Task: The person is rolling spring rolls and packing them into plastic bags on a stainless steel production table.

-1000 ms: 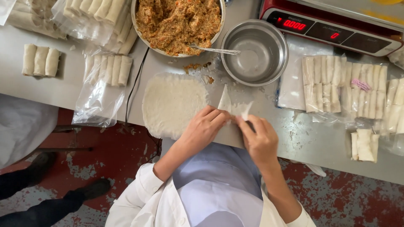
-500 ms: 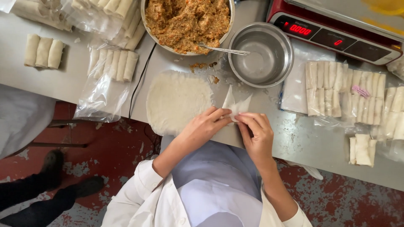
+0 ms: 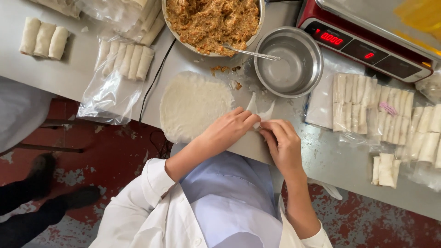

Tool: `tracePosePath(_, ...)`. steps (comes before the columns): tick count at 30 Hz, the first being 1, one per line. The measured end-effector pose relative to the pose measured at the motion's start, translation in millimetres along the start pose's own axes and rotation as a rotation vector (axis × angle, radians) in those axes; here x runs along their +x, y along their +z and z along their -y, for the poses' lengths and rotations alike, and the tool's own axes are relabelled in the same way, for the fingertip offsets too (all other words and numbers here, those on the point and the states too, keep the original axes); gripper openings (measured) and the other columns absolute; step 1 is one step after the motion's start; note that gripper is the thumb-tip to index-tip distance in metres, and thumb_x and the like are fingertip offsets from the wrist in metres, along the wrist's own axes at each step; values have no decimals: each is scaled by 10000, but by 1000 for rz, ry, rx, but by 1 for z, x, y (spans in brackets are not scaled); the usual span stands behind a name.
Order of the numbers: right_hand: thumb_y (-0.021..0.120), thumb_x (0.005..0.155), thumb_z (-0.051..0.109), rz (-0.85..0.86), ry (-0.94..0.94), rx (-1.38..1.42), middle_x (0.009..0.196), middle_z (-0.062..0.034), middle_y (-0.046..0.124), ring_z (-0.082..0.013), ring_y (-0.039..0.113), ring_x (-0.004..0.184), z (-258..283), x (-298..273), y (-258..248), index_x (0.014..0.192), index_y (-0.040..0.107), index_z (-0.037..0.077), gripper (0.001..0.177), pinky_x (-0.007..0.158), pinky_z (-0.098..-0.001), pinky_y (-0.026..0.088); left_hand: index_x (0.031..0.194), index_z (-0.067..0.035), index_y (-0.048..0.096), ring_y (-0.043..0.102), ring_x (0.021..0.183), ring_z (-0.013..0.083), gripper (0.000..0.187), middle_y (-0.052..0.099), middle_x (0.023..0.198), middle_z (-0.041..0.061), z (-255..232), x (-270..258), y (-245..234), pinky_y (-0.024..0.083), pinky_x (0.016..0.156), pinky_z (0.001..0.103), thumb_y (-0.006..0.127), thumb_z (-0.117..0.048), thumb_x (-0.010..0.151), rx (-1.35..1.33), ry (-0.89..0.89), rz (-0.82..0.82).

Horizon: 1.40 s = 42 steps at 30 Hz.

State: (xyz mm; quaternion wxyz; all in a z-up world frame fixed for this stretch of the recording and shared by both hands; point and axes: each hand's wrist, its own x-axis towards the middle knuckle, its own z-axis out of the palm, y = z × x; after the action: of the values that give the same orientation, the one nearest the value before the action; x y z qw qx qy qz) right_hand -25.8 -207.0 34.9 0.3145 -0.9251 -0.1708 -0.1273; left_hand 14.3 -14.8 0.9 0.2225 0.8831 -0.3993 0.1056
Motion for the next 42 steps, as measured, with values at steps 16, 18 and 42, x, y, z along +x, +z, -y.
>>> tracePosePath(16, 727, 1000, 234, -87, -2, -215, 825, 55, 549, -162, 609, 839, -9, 2, 12, 1006, 739, 157, 78, 747, -300, 552, 1076, -97, 614, 569, 885, 210, 262, 571, 897, 40, 12, 6, 33, 457, 724, 307, 648, -326, 953, 131, -15, -186)
tracePosePath(18, 723, 999, 238, -84, 15, -223, 920, 16, 569, -212, 609, 909, -2, 4, 8, 1028, 740, 145, 98, 790, -350, 563, 1076, -84, 635, 592, 912, 220, 299, 637, 940, 64, 12, 4, 24, 467, 786, 316, 712, -290, 873, 147, 12, -170)
tracePosePath(42, 680, 1036, 161, -107, 30, -184, 869, 23, 564, -219, 638, 838, -25, 19, 17, 990, 687, 141, 51, 747, -354, 549, 836, -117, 633, 508, 808, 188, 143, 493, 822, 17, 11, 20, 27, 441, 756, 307, 734, -192, 903, 348, 34, -232)
